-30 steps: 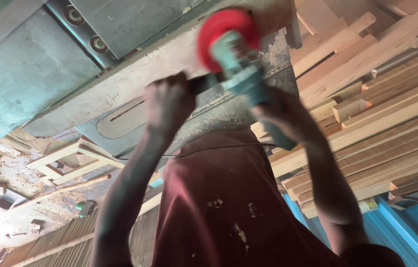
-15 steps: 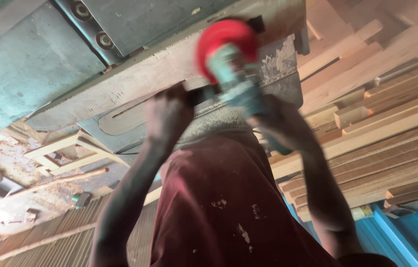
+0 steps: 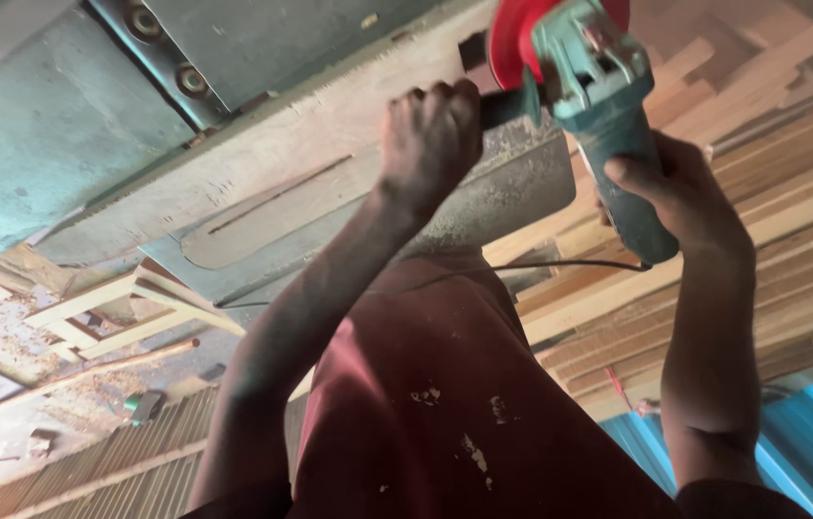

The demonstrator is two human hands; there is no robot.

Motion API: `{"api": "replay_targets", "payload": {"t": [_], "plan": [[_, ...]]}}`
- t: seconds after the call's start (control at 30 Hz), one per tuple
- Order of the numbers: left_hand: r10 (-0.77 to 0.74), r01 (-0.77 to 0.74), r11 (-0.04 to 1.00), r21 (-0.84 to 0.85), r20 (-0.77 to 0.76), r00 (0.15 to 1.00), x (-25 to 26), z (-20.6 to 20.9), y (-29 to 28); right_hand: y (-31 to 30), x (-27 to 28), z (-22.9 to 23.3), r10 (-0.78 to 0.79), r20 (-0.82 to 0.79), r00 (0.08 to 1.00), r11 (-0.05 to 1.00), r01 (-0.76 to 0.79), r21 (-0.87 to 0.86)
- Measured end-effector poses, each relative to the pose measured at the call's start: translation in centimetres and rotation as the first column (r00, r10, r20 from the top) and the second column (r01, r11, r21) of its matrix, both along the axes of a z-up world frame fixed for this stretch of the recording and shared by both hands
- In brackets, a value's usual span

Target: The person uses an angle grinder with a sanding disc to smooth the surface of a wooden plank on a workbench. They move the tool back and forth along the length of the wood, applying pressure to sand the surface.

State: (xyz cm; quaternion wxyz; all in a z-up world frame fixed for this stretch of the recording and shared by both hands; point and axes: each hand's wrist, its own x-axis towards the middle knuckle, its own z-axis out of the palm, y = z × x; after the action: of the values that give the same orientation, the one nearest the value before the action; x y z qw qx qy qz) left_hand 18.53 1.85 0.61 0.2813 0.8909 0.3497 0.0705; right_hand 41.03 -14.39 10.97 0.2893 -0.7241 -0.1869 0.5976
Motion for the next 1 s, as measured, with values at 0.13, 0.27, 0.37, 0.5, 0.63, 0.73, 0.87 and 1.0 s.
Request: {"api": "replay_targets", "payload": {"t": [0.13,0.27,0.37,0.5,0.63,0.73,0.87,1.0], "plan": [[0.04,-0.043,0.998,-0.044,-0.074,0.996,-3.7,1.2,-0.1,1.1,-2.8,-0.8,0.076,-0.053,0.996,0.996,-0.078,-0.038],[0.152,-0.17,0.985,-0.019,-0.361,0.92,-13.7,2.3,-0.6,3.5,-9.5,-1.8,0.282,-0.096,0.955,0.959,-0.283,0.003],[0.253,-0.291,0.956,-0.042,-0.382,0.889,-19.4,3.5,-0.4,5.8,-14.0,-2.1,0.442,-0.059,0.895,0.893,-0.434,0.119],[0.291,-0.293,0.956,0.018,-0.176,0.94,-19.1,3.6,0.1,6.1,-13.4,-2.4,0.462,-0.025,0.886,0.886,-0.461,0.038],[0.165,-0.164,0.986,0.021,-0.158,0.974,-12.4,2.3,0.8,3.8,-8.0,-2.2,0.297,-0.161,0.941,0.953,-0.28,0.118],[0.042,-0.056,0.993,-0.103,-0.138,0.99,-5.9,1.5,1.3,1.5,-3.0,-1.7,0.183,-0.104,0.978,0.982,-0.176,0.071],[-0.045,0.035,0.995,-0.093,-0.114,0.992,0.9,0.9,1.1,-0.5,1.6,-1.8,0.064,-0.072,0.995,0.997,-0.068,-0.047],[0.002,-0.004,0.998,0.064,0.043,0.999,0.4,1.1,0.5,-0.7,0.2,-1.9,-0.017,-0.113,0.993,0.999,0.022,0.042]]}}
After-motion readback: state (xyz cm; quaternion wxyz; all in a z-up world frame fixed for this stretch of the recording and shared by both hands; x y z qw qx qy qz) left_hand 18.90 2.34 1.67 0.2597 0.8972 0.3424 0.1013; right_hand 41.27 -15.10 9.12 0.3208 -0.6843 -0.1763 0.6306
